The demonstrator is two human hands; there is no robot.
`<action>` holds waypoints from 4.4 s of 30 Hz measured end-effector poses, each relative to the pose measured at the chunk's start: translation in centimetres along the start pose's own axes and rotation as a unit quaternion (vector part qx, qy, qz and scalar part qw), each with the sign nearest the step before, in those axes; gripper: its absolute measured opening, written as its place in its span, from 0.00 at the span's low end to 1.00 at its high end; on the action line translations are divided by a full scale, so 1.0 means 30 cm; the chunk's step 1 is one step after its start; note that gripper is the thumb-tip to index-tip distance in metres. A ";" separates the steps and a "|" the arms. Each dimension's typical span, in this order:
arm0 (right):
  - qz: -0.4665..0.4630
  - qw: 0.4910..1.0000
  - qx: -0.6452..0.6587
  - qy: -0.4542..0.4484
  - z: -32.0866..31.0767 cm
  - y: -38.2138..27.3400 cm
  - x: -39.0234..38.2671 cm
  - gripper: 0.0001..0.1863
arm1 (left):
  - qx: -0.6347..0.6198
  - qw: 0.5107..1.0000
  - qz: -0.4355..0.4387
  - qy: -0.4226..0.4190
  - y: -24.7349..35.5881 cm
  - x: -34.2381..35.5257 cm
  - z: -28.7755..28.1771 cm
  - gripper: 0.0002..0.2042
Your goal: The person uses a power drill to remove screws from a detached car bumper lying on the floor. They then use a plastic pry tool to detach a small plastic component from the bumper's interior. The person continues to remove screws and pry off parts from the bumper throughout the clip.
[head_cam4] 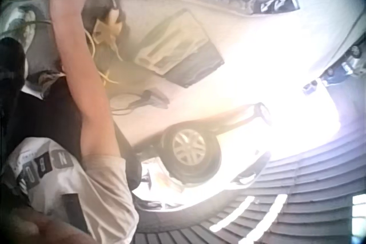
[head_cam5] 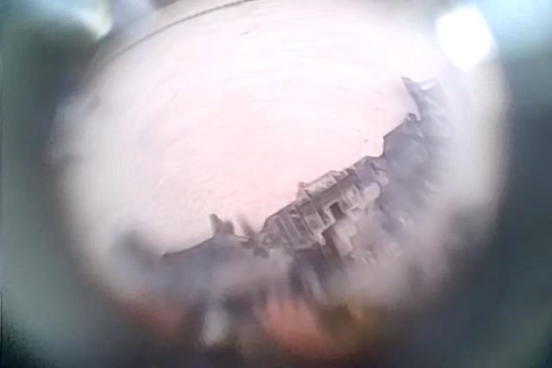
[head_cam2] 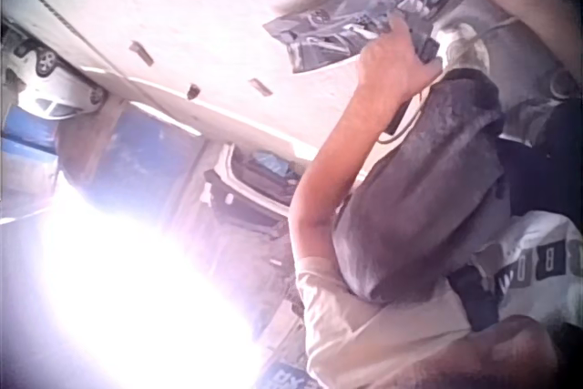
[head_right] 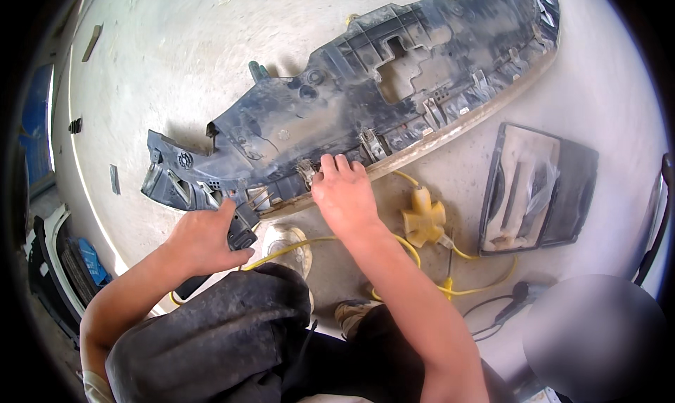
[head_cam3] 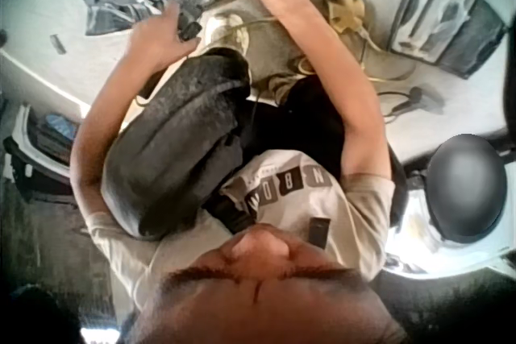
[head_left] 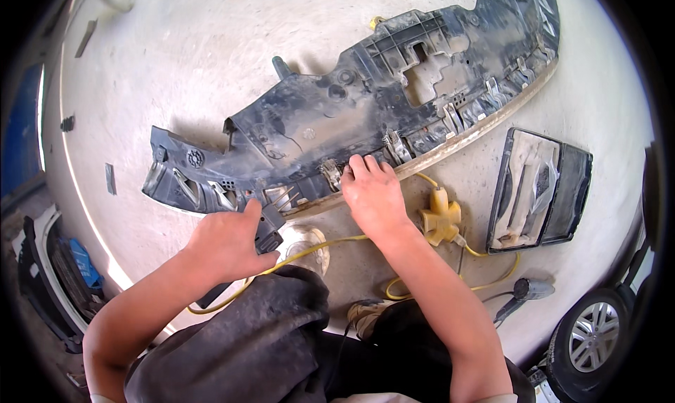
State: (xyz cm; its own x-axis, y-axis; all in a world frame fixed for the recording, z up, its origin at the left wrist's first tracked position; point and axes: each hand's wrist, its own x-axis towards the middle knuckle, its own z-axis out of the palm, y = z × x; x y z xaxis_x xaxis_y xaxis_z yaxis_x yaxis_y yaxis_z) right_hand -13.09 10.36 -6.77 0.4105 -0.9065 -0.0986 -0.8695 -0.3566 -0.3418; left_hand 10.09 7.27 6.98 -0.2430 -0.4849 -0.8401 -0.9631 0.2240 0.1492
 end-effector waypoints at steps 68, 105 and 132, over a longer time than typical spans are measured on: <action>0.002 1.000 -0.009 0.027 -0.011 -0.001 0.003 0.07 | 0.238 0.889 0.313 0.234 -0.166 0.336 0.168 0.35; 0.012 1.000 0.007 0.000 -0.011 0.005 -0.004 0.09 | -0.157 0.878 0.165 0.421 -0.123 0.164 0.183 0.12; -0.011 0.998 0.035 0.048 -0.021 0.023 -0.017 0.13 | -0.176 0.889 0.162 0.390 -0.114 0.109 0.284 0.11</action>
State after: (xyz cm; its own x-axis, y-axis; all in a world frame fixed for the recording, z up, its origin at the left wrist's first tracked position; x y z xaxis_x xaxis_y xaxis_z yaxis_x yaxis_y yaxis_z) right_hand -14.08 10.42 -6.38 0.3980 -0.9174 -0.0012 -0.8379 -0.3630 -0.4076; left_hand 13.59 12.11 -0.72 -0.3887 -0.9127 -0.1262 -0.7713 0.2473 0.5865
